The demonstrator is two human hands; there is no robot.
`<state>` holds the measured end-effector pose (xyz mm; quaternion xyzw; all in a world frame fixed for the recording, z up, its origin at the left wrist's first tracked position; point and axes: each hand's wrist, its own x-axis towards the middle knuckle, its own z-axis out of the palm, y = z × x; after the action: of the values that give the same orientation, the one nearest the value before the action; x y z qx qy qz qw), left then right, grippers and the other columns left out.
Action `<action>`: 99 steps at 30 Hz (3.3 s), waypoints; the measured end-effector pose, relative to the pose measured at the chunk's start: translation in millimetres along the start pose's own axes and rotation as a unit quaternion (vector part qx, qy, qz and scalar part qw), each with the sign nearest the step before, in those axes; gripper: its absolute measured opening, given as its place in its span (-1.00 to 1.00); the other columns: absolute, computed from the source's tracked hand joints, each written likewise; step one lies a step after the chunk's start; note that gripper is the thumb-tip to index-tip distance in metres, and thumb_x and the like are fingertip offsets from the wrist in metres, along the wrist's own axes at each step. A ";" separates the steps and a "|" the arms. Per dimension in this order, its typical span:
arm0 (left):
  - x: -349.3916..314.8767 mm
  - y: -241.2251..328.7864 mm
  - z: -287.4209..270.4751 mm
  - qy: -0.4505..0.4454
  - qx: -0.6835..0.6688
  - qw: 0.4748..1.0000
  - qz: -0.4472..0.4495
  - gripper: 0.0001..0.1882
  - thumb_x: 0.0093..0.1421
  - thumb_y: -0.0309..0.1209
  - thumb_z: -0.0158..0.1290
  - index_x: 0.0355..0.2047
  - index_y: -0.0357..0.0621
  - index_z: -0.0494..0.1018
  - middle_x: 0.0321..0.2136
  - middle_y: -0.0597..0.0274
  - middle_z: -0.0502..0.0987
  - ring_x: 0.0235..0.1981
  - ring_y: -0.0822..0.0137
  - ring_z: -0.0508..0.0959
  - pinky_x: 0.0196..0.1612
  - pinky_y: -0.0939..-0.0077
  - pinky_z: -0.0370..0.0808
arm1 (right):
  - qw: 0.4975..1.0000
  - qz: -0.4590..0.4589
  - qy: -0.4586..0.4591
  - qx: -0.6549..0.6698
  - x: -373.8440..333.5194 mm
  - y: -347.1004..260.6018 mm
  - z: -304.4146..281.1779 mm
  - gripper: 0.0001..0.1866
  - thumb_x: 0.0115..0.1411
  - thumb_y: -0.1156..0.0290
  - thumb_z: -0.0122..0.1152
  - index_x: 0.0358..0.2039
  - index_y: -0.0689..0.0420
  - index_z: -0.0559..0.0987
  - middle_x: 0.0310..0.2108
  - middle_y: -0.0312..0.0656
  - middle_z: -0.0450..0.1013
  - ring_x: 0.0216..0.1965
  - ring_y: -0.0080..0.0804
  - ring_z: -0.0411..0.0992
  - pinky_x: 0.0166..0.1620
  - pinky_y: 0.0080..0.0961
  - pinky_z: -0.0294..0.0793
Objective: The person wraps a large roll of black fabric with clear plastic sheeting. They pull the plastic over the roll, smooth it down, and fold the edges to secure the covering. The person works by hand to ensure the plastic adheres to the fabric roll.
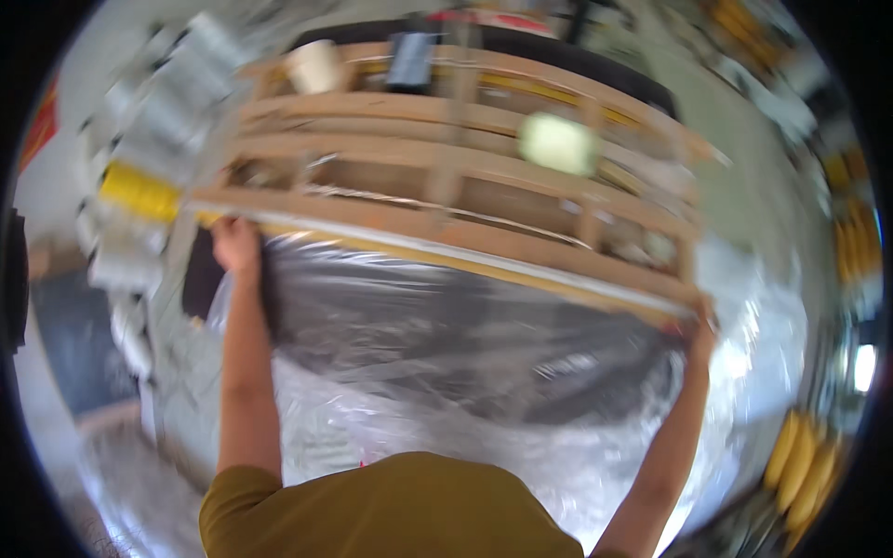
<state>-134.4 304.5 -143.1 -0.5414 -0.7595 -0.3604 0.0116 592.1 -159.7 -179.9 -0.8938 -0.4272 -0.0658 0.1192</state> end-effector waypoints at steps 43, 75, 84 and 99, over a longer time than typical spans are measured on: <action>-148.9 -12.3 -114.3 -0.182 -0.047 0.956 0.225 -0.87 0.18 -0.37 -0.01 -0.37 -0.17 0.44 -0.54 0.07 0.50 -0.54 0.19 0.51 -0.43 0.44 0.41 | 0.996 -0.033 0.083 -0.008 -137.5 -206.9 -55.8 -0.47 0.03 0.12 0.18 -0.01 0.07 0.41 0.15 -0.12 0.19 0.19 -0.14 0.11 0.12 0.16 0.00; -177.7 40.0 -103.8 -0.236 -0.143 0.916 0.291 -0.97 0.16 -0.50 0.00 -0.41 -0.16 0.43 -0.57 0.05 0.48 -0.59 0.15 0.50 -0.49 0.45 0.40 | 0.816 -0.123 -0.192 0.532 -175.0 -145.1 -205.2 -0.88 -0.05 0.50 0.30 -0.46 0.18 0.55 -0.52 -0.20 0.46 -0.44 -0.37 0.42 -0.31 -0.43 0.38; -176.2 37.3 -106.9 -0.230 -0.148 0.915 0.298 -0.97 0.15 -0.50 0.00 -0.41 -0.17 0.42 -0.59 0.06 0.47 -0.60 0.16 0.49 -0.49 0.46 0.40 | 0.987 -0.131 0.085 0.020 -102.9 -205.1 -136.9 -0.56 0.01 0.25 0.23 -0.14 0.19 0.39 -0.13 -0.05 0.35 -0.13 -0.07 0.32 -0.02 -0.14 0.23; -176.9 31.1 -97.2 -0.237 -0.176 0.912 0.283 -0.93 0.17 -0.49 -0.02 -0.40 -0.21 0.44 -0.52 0.11 0.50 -0.58 0.29 0.48 -0.48 0.52 0.39 | 0.930 0.033 0.053 0.363 -112.7 -145.8 -97.6 -0.87 0.07 0.49 0.19 -0.34 0.21 0.52 -0.27 -0.17 0.46 -0.28 -0.42 0.39 -0.16 -0.55 0.34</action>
<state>-71.6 110.9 -126.7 -0.7965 -0.4790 -0.3310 -0.1627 406.3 -181.8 -87.9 -0.7983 -0.3855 0.0506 0.4599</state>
